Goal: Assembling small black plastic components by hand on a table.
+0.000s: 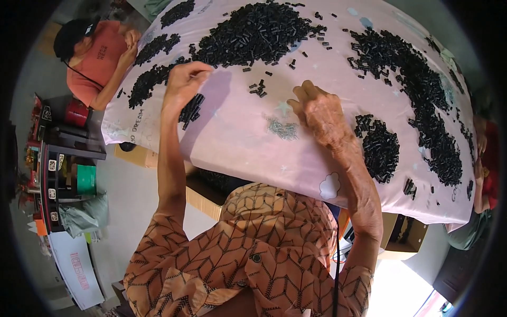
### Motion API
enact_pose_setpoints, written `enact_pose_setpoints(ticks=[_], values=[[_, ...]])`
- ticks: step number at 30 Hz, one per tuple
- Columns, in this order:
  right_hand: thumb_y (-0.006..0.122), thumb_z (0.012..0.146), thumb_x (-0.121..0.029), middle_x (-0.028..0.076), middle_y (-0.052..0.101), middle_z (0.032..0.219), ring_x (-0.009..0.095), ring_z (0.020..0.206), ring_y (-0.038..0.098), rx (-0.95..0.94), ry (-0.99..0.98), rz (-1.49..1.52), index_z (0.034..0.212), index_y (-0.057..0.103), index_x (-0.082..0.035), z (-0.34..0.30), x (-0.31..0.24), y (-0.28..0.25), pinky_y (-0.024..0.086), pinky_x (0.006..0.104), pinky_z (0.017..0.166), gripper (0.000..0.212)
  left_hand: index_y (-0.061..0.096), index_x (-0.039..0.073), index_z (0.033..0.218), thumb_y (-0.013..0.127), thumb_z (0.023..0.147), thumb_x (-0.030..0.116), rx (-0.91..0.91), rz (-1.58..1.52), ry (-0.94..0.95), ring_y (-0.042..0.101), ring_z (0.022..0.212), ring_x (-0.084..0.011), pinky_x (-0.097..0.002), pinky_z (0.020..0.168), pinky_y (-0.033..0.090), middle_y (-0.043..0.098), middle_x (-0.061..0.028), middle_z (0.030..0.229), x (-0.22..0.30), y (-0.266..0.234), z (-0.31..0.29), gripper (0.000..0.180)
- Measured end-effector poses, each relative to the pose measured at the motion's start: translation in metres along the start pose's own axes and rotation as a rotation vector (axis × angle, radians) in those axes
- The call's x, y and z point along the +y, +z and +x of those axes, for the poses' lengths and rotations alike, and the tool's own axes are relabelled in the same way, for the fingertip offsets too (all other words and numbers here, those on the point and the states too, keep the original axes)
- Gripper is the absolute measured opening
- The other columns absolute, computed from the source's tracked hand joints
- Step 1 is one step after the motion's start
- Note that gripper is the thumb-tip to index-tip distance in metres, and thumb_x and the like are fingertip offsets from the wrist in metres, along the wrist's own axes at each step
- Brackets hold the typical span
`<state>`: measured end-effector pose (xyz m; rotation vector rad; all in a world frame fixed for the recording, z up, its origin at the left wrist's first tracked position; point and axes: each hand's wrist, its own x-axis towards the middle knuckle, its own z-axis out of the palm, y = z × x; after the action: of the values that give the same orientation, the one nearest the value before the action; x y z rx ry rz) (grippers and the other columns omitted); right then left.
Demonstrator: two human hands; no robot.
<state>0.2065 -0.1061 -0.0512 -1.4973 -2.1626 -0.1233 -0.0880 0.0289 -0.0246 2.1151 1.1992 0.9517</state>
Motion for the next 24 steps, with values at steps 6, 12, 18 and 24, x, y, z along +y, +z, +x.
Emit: enact_pose_setpoints(ticks=[6, 12, 18, 24], values=[[0.065, 0.083, -0.019, 0.011, 0.056, 0.085, 0.027, 0.071, 0.063, 0.037, -0.032, 0.019, 0.089, 0.060, -0.003, 0.004, -0.001, 0.013, 0.054, 0.0360, 0.060, 0.017, 0.070, 0.002, 0.090, 0.060, 0.076, 0.006, -0.082, 0.321, 0.083, 0.067, 0.076, -0.0262, -0.0329, 0.072, 0.052, 0.068, -0.0159, 0.084, 0.008, 0.059, 0.029, 0.018], [0.062, 0.085, -0.018, 0.012, 0.057, 0.084, 0.029, 0.071, 0.063, 0.070, 0.028, -0.046, 0.086, 0.059, -0.002, -0.005, 0.011, 0.005, 0.052, 0.0378, 0.059, 0.017, 0.065, -0.003, 0.083, 0.057, 0.072, -0.002, -0.091, 0.343, 0.175, 0.064, 0.075, -0.0294, -0.0378, 0.069, 0.050, 0.063, -0.0172, 0.083, 0.015, 0.084, 0.037, 0.014], [0.062, 0.084, -0.017, 0.012, 0.058, 0.083, 0.030, 0.072, 0.063, 0.008, 0.066, -0.054, 0.085, 0.060, -0.002, -0.007, 0.006, 0.000, 0.053, 0.0381, 0.061, 0.016, 0.063, -0.003, 0.083, 0.055, 0.073, -0.004, -0.156, 0.193, 0.169, 0.060, 0.072, -0.0244, -0.0338, 0.064, 0.047, 0.060, -0.0149, 0.079, 0.013, 0.088, 0.034, 0.013], [0.062, 0.083, -0.014, 0.013, 0.060, 0.083, 0.031, 0.073, 0.063, 0.040, 0.071, 0.022, 0.084, 0.061, -0.002, 0.001, 0.009, 0.019, 0.053, 0.0386, 0.064, 0.012, 0.064, -0.001, 0.099, 0.059, 0.083, 0.004, -0.202, -0.058, 0.187, 0.057, 0.072, -0.0123, -0.0267, 0.062, 0.045, 0.060, -0.0045, 0.080, 0.021, 0.077, 0.025, 0.017]])
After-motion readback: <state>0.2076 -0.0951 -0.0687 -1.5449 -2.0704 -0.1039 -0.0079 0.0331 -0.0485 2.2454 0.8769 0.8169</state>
